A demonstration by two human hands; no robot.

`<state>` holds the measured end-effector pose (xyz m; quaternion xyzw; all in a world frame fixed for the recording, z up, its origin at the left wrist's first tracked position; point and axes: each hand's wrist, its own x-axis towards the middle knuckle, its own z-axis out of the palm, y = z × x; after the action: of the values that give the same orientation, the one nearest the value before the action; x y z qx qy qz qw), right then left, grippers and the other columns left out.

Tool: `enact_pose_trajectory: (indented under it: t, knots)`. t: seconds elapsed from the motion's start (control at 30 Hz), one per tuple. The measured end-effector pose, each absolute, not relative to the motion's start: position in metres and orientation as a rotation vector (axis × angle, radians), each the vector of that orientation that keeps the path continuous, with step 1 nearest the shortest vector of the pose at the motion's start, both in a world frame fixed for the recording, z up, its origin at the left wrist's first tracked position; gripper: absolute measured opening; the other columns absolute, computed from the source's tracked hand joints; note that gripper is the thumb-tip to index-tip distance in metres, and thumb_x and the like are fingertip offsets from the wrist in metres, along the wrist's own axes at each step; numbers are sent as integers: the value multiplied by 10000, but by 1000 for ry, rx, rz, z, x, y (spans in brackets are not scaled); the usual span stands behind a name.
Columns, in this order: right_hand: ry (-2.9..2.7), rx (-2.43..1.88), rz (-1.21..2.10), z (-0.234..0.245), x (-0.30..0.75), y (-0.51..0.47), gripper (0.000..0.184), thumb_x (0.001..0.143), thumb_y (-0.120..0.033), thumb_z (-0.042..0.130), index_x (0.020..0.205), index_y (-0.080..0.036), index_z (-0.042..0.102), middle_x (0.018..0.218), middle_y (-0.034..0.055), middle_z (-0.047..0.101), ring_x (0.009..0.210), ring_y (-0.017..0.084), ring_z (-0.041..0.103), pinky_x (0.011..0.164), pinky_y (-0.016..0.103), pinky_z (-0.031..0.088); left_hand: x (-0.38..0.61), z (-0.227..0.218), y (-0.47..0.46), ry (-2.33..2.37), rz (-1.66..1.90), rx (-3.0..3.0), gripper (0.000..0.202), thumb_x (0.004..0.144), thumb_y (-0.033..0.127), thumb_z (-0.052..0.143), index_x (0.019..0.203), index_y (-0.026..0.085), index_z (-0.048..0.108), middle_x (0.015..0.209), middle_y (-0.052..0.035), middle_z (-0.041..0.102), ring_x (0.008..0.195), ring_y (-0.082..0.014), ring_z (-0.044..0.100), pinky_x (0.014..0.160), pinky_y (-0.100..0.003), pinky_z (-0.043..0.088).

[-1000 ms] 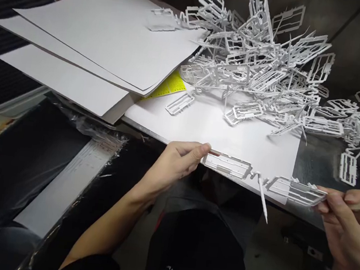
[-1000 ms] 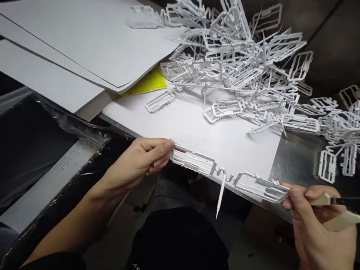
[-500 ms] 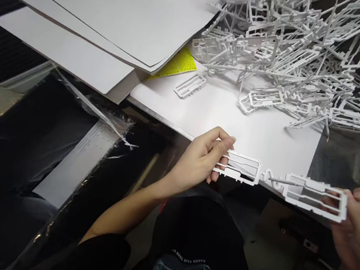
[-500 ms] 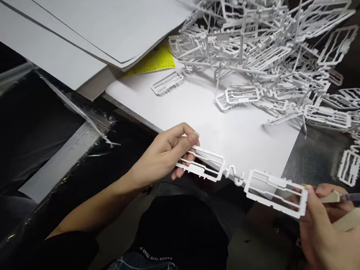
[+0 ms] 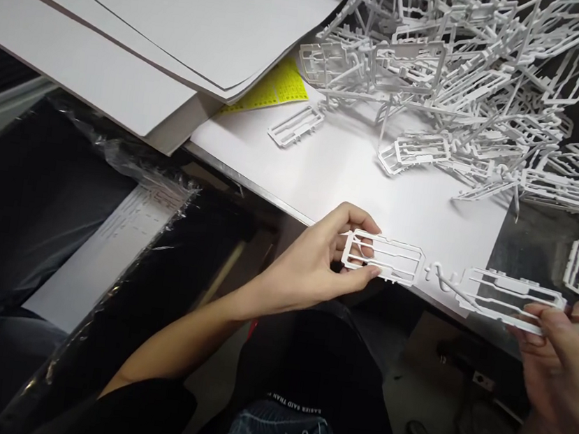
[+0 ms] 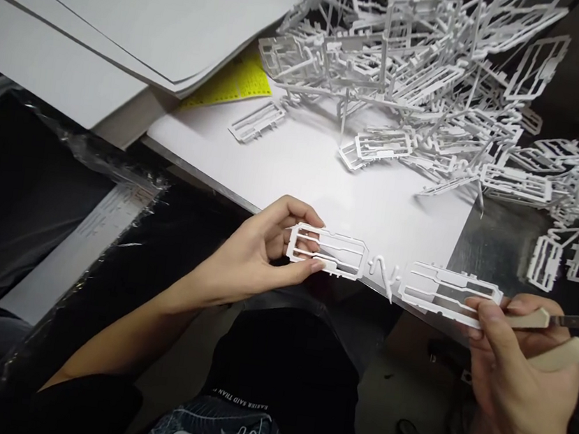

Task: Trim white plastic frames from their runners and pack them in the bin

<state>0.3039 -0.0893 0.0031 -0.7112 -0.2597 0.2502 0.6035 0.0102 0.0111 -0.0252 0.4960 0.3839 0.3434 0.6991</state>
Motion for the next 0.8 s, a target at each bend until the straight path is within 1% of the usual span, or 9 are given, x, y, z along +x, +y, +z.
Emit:
enact_pose_trajectory:
  t: [0.07, 0.17, 0.23, 0.33, 0.4, 0.53, 0.6, 0.67, 0.8]
  knots:
    - [-618, -1631, 579, 3, 306, -89, 464, 560, -230, 1025, 870, -259, 680, 749, 7, 603, 705, 214, 677, 542, 265, 577, 8, -24, 11, 851, 729, 1104, 324, 857, 199, 798, 1121, 215, 612, 1062, -39, 658, 885, -139, 701, 753, -218, 584]
    - [-624, -1600, 600, 3, 309, -87, 449, 578, -219, 1020, 863, -248, 673, 750, -2, 611, 685, 190, 669, 583, 259, 588, 6, -20, 13, 817, 672, 1063, 262, 908, 263, 753, 1103, 198, 592, 1007, -26, 660, 693, -114, 690, 613, -224, 595]
    - [-627, -1568, 624, 3, 308, -84, 468, 575, -208, 1025, 873, -232, 665, 732, -3, 620, 665, 174, 661, 615, 248, 596, 6, -19, 15, 794, 666, 1033, 257, 915, 301, 751, 1078, 189, 587, 994, -21, 667, 639, -116, 696, 577, -232, 602]
    - [-651, -1505, 657, 6, 303, -77, 516, 560, -244, 1047, 876, -211, 640, 710, -2, 632, 670, 187, 681, 559, 211, 571, 5, -19, 17, 797, 637, 978, 269, 935, 379, 741, 1055, 181, 604, 872, 2, 681, 575, -120, 692, 541, -224, 589]
    - [-666, -1461, 697, 8, 299, -72, 500, 608, -286, 1037, 877, -205, 623, 725, 5, 647, 713, 206, 706, 524, 193, 545, 4, -20, 17, 810, 596, 948, 297, 932, 436, 752, 1021, 182, 626, 801, 11, 683, 536, -121, 675, 515, -218, 571]
    - [-696, -1397, 781, 14, 294, -67, 367, 768, -311, 924, 927, -215, 608, 768, 18, 694, 648, 168, 652, 546, 218, 526, 3, -27, 16, 849, 529, 879, 337, 880, 510, 805, 914, 210, 653, 730, 23, 652, 572, -147, 661, 540, -257, 586]
    - [-712, -1388, 804, 17, 293, -67, 330, 786, -314, 877, 957, -233, 607, 759, -1, 689, 593, 151, 603, 560, 240, 525, 1, -29, 15, 871, 508, 891, 346, 862, 534, 815, 882, 222, 667, 693, 24, 628, 600, -156, 656, 585, -265, 588]
    - [-738, -1400, 814, 21, 292, -70, 312, 797, -329, 848, 987, -253, 612, 761, -16, 678, 585, 157, 602, 577, 264, 536, -2, -31, 13, 905, 510, 957, 347, 861, 549, 812, 867, 226, 686, 675, 16, 625, 615, -150, 646, 622, -244, 564]
    - [-786, -1396, 838, 27, 288, -74, 282, 811, -334, 829, 996, -266, 628, 784, -8, 694, 598, 175, 646, 574, 278, 548, -9, -31, 8, 913, 496, 1031, 367, 872, 575, 791, 844, 224, 688, 670, -8, 664, 603, -144, 624, 590, -216, 503]
